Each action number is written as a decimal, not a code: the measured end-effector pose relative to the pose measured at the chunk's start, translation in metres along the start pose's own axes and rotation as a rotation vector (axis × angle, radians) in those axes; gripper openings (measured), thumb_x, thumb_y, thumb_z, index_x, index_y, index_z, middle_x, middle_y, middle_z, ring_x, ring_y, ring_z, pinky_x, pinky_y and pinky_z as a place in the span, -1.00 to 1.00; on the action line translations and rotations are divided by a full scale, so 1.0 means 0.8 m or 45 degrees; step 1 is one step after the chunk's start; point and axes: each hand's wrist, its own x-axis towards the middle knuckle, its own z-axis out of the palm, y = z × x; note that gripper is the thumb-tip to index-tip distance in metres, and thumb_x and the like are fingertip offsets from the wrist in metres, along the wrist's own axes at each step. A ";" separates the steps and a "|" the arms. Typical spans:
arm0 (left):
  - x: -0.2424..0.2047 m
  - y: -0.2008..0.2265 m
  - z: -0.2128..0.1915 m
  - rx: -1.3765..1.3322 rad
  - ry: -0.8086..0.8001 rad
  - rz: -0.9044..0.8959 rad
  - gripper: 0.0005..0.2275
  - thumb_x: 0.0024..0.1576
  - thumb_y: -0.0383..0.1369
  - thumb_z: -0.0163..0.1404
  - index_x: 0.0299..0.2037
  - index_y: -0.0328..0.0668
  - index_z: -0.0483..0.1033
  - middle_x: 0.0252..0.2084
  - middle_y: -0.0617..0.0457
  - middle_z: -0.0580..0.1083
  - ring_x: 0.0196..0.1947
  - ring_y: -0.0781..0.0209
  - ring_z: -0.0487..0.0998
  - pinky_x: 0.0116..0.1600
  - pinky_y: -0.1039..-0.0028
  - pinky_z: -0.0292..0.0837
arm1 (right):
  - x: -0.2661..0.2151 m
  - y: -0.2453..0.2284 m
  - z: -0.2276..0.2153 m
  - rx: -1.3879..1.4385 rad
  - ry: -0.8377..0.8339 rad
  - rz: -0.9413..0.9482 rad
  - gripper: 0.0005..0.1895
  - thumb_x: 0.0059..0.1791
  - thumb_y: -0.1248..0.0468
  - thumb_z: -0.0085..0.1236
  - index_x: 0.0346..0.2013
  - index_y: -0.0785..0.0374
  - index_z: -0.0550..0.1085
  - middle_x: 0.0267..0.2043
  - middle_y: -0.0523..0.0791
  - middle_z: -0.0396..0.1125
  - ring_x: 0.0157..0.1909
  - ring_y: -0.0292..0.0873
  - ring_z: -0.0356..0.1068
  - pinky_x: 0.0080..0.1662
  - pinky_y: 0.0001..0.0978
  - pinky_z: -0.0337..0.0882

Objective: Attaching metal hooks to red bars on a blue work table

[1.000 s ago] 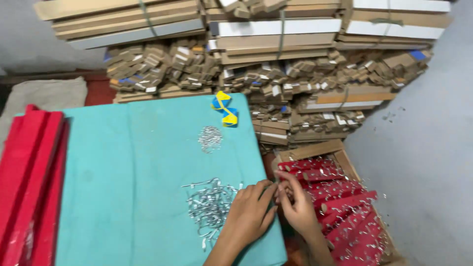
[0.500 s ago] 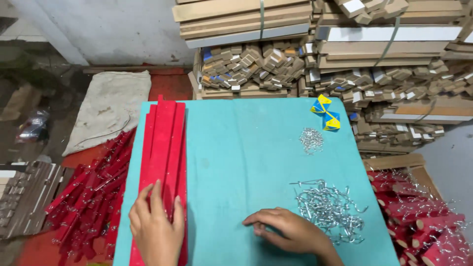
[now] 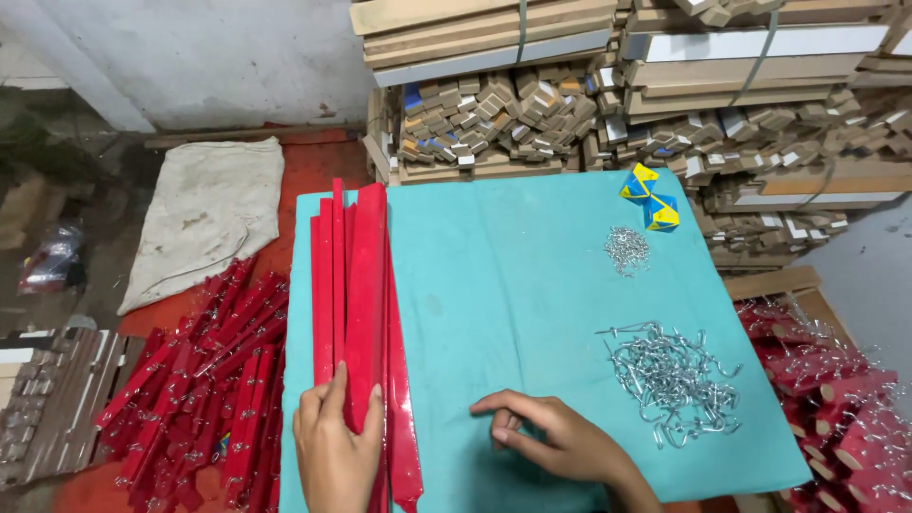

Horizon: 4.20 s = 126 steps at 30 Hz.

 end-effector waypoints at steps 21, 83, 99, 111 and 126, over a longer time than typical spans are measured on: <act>-0.065 0.163 0.181 -0.907 -0.687 0.051 -0.46 0.28 -0.17 -0.15 0.48 -0.04 0.13 -0.03 -0.05 0.44 -0.20 0.15 0.60 -0.01 0.40 0.53 | 0.043 0.076 -0.082 -0.301 0.642 0.638 -0.68 0.07 0.08 0.08 0.09 0.05 0.37 -0.54 -0.28 0.33 -0.48 -0.33 0.33 -0.33 -0.42 0.28; -0.049 0.151 0.179 -0.140 -0.479 0.374 -0.35 0.09 0.05 -0.01 0.38 0.07 0.22 0.18 0.14 0.37 -0.33 0.14 0.65 -0.48 0.34 0.53 | 0.122 0.120 -0.284 -0.549 0.768 0.637 -0.94 -0.04 0.23 0.32 -0.30 0.07 0.68 -0.29 -0.27 0.61 -0.27 -0.41 0.51 -0.17 -0.55 0.41; -0.050 0.154 0.184 -0.091 -0.590 0.306 -0.33 0.10 0.09 -0.03 0.40 0.05 0.19 0.20 0.12 0.33 -0.29 0.14 0.62 -0.45 0.26 0.53 | 0.185 0.159 -0.256 -0.731 0.595 0.177 -0.97 -0.02 0.32 0.23 -0.34 0.12 0.59 -0.31 -0.22 0.53 -0.29 -0.29 0.46 -0.13 -0.44 0.40; -0.065 0.142 0.219 0.024 -0.285 0.366 -0.28 -0.08 0.18 0.02 0.33 0.16 0.32 0.11 0.23 0.40 -0.47 0.25 0.61 -0.57 0.42 0.44 | 0.191 0.153 -0.241 -1.076 0.507 0.194 -0.90 0.07 0.29 0.09 -0.31 0.25 0.44 -0.29 -0.04 0.42 -0.26 0.04 0.45 -0.18 -0.16 0.40; -0.050 0.154 0.189 -0.077 -0.600 0.317 -0.35 0.11 0.06 -0.03 0.38 -0.01 0.21 0.17 0.11 0.34 -0.29 0.15 0.61 -0.47 0.29 0.53 | 0.214 0.171 -0.220 -0.824 0.757 0.643 -0.90 -0.09 0.28 -0.01 -0.47 0.22 0.42 -0.49 -0.11 0.49 -0.34 0.07 0.45 -0.21 -0.14 0.39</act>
